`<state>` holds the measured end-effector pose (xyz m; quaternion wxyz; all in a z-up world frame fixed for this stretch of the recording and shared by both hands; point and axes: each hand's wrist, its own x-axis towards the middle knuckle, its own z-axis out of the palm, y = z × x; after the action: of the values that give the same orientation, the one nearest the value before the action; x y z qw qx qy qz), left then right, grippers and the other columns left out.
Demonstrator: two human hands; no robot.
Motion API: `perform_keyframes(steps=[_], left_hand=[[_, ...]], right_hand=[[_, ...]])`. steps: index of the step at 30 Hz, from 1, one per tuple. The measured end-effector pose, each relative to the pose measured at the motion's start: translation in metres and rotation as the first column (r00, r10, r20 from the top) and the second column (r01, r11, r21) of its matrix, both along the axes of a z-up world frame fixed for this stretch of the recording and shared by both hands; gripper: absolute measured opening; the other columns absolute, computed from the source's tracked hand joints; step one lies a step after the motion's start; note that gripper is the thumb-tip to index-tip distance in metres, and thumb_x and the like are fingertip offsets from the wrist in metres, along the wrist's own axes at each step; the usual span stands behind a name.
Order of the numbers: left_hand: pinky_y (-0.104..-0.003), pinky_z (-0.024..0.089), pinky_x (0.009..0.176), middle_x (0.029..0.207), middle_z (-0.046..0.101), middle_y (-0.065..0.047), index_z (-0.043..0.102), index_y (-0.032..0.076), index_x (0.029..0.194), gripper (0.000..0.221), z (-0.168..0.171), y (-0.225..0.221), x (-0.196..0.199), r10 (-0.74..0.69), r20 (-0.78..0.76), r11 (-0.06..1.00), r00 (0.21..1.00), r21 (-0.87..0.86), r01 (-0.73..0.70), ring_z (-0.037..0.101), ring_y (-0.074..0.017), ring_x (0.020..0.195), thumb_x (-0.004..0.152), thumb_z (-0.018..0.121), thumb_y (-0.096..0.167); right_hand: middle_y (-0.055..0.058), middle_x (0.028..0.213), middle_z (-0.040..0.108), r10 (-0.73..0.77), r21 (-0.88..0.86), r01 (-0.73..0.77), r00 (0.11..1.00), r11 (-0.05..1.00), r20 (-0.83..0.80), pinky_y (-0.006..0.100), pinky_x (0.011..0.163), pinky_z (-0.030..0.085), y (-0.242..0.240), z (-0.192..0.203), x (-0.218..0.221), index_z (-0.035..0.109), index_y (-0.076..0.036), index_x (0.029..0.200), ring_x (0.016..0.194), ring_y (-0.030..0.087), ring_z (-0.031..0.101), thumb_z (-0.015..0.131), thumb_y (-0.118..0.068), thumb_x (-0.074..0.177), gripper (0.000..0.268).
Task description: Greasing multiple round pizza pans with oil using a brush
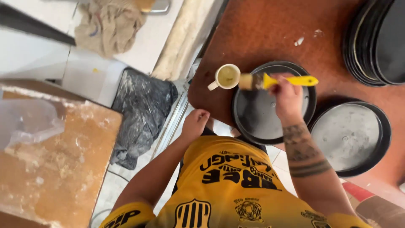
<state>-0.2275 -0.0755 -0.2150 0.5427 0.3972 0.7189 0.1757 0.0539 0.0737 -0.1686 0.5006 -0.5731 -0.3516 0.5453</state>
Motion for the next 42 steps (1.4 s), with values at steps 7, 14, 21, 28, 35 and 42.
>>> perform_keyframes(steps=[7,14,21,28,35,42], left_hand=[[-0.045,0.054,0.099,0.113,0.071,-0.009,0.073,0.019,0.115,0.032,0.002,0.023,0.036,-0.156,0.025,0.988,0.987,0.019,0.156,0.067,-0.0333,0.114,0.097,0.060,0.042],[-0.050,0.054,0.097,0.112,0.070,-0.015,0.069,0.012,0.115,0.045,0.006,0.063,0.075,-0.360,-0.122,0.932,0.925,-0.013,0.361,0.067,-0.0379,0.113,0.101,0.051,0.051],[-0.050,0.054,0.096,0.113,0.069,-0.019,0.067,0.005,0.116,0.049,0.003,0.069,0.077,-0.365,-0.085,0.930,0.927,-0.074,0.359,0.066,-0.0406,0.115,0.104,0.045,0.048],[-0.054,0.053,0.094,0.108,0.068,-0.021,0.065,0.005,0.113,0.048,0.008,0.064,0.084,-0.376,-0.122,0.926,0.919,-0.090,0.367,0.065,-0.0437,0.112,0.105,0.046,0.048],[-0.057,0.050,0.098,0.108,0.065,-0.025,0.061,0.006,0.104,0.047,0.004,0.057,0.088,-0.331,-0.161,0.944,0.930,-0.067,0.324,0.060,-0.0483,0.116,0.104,0.045,0.050],[-0.050,0.055,0.083,0.091,0.064,-0.014,0.060,0.010,0.099,0.036,0.002,0.048,0.098,-0.246,-0.377,0.951,0.893,0.082,0.297,0.068,-0.0395,0.095,0.103,0.052,0.045]], right_hand=[[0.018,0.070,0.066,0.251,-0.213,-0.205,0.944,0.955,0.215,0.033,0.061,0.058,-0.091,-0.031,0.089,0.069,0.004,0.101,0.059,0.022,0.067,0.066,-0.010,0.102,0.015],[0.007,0.068,0.069,-0.028,-0.157,0.076,0.958,0.985,0.286,0.030,0.058,0.057,-0.006,-0.082,0.075,0.073,-0.012,0.100,0.061,0.017,0.068,0.065,-0.031,0.104,0.021],[0.013,0.070,0.070,0.293,-0.321,-0.232,0.943,0.918,0.157,0.034,0.045,0.056,-0.087,-0.114,0.069,0.072,-0.007,0.100,0.053,0.024,0.069,0.057,-0.016,0.100,0.017],[0.015,0.091,0.076,0.416,-0.492,-0.043,0.602,0.869,0.681,0.046,0.079,0.058,-0.090,-0.044,0.218,0.078,-0.015,0.113,0.087,0.034,0.073,0.073,-0.026,0.095,0.022],[0.009,0.079,0.073,0.028,0.113,-0.250,0.499,0.961,0.866,0.042,0.069,0.058,-0.022,-0.066,0.128,0.075,-0.012,0.091,0.079,0.032,0.074,0.074,-0.023,0.101,0.015],[0.001,0.094,0.077,0.299,0.363,-0.650,0.681,0.667,0.669,0.035,0.078,0.061,-0.133,0.001,0.091,0.079,-0.018,0.110,0.088,0.022,0.076,0.060,-0.035,0.100,0.027]])
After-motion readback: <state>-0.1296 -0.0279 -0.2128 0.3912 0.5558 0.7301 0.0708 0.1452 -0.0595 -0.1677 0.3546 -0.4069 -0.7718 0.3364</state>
